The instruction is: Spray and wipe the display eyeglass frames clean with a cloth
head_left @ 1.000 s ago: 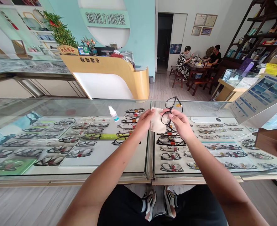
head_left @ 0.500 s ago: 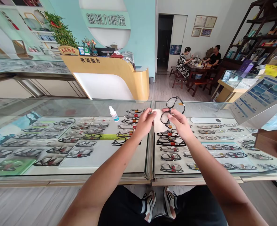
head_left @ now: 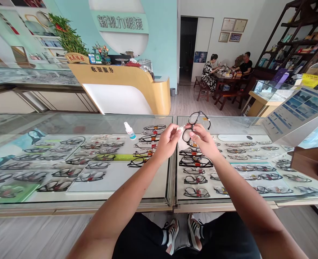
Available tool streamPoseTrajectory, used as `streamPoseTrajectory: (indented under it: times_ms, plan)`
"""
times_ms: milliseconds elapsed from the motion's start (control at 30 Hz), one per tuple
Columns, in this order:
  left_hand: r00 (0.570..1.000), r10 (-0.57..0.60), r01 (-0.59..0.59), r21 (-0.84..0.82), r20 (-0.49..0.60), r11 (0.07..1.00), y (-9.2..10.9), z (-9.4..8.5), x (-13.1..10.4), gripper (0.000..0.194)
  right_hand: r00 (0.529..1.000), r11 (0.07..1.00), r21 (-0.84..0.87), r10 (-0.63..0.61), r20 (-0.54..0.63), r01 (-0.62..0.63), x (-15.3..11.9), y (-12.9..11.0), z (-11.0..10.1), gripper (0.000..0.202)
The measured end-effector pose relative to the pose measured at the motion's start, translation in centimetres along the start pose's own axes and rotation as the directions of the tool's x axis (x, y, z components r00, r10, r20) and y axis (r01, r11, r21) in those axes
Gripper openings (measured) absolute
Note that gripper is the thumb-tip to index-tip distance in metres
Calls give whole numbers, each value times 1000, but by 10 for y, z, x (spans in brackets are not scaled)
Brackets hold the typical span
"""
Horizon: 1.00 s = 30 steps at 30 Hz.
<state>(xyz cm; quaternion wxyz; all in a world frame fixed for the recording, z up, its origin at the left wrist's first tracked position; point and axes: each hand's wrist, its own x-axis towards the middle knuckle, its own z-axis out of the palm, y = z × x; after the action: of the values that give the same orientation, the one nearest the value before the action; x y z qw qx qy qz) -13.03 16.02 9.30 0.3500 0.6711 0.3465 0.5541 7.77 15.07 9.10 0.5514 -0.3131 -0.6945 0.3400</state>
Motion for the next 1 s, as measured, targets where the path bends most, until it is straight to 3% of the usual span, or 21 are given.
streamPoseTrajectory:
  times_ms: [500, 800, 933, 1000]
  plan:
    - [1000, -17, 16, -104, -17, 994, -5, 1, 4, 64, 992, 1000, -22, -6, -124, 3, 0, 9, -1, 52]
    - [991, 56, -39, -142, 118, 989, 1, 3, -3, 51, 992, 998, 52, 42, -121, -36, -2, 2, 4, 52]
    - [996, 70, -65, -92, 50, 994, 3, 3, -3, 57, 993, 996, 68, 64, -100, -58, -1, 1, 5, 55]
    - [997, 79, -77, -96, 20, 992, 3, 4, -3, 51, 994, 995, 77, 72, -82, -65, -1, -1, 6, 56]
